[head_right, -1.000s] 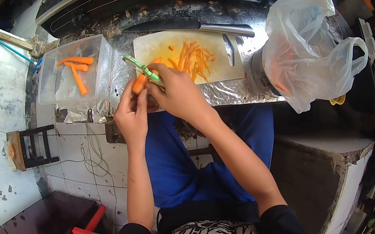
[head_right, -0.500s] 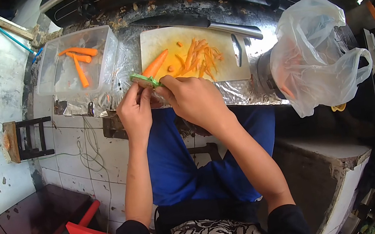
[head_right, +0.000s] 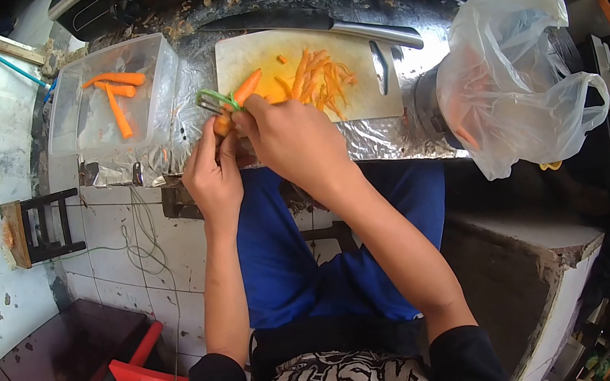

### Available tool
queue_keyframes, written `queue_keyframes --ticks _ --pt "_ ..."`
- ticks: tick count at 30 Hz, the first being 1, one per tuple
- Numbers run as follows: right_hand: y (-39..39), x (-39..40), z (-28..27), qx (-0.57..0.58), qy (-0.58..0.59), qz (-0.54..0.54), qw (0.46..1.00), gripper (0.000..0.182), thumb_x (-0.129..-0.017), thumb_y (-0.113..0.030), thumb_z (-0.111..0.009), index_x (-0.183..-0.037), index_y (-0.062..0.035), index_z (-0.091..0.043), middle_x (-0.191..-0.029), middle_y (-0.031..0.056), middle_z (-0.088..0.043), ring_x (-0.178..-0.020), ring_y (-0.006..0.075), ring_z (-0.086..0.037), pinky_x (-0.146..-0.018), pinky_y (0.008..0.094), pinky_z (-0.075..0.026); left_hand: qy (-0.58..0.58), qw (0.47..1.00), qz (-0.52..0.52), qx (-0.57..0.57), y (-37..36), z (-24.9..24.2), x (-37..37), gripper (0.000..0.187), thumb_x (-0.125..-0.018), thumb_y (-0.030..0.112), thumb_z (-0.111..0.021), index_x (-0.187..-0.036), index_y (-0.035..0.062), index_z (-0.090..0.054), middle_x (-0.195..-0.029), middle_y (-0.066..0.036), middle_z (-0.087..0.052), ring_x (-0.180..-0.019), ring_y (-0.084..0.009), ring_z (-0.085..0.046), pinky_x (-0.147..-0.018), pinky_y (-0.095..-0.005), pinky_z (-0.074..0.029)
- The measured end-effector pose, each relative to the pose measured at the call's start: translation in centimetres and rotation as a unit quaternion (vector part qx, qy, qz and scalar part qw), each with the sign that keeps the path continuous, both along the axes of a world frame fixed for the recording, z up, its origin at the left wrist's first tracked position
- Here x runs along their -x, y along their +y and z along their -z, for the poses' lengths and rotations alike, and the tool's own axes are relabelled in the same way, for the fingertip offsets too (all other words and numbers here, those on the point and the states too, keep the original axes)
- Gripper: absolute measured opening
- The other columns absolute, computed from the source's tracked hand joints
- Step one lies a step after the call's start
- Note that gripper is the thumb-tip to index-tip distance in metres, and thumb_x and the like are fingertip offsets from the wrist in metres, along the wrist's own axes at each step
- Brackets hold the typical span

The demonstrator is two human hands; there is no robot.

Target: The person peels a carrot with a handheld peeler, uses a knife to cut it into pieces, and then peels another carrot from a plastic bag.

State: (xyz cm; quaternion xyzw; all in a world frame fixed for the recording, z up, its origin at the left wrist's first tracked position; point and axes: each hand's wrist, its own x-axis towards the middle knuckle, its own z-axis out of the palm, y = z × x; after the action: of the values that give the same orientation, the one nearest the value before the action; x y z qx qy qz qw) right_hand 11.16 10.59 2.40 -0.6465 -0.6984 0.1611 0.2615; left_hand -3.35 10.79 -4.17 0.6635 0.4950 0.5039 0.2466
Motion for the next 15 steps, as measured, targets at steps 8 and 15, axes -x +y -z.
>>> queue_keyframes --ticks 8,15 --pt "1.1 -0.9 0.8 0.012 -0.05 0.091 0.994 0.03 -0.1 -0.03 -0.057 -0.088 -0.0031 -0.062 -0.063 0.0239 -0.063 -0.064 0.0459 -0.064 -0.059 0.0539 -0.052 -0.047 0.999 0.014 0.011 0.3 0.8 0.0 0.029 -0.096 0.005 -0.066 -0.124 -0.0041 -0.063 -0.086 -0.014 -0.068 -0.065 -0.0189 -0.071 -0.055 -0.0327 -0.056" --pt "2.2 -2.7 0.5 0.073 -0.078 0.126 0.986 0.038 -0.103 -0.035 -0.048 -0.099 0.0002 -0.063 -0.074 0.026 -0.068 -0.074 0.0453 -0.07 -0.064 0.053 -0.056 -0.101 0.993 0.032 0.047 -0.2 0.2 0.0 0.032 -0.097 -0.002 -0.061 -0.129 -0.0077 -0.061 -0.09 -0.011 -0.066 -0.068 -0.0121 -0.067 -0.059 -0.0297 -0.064"
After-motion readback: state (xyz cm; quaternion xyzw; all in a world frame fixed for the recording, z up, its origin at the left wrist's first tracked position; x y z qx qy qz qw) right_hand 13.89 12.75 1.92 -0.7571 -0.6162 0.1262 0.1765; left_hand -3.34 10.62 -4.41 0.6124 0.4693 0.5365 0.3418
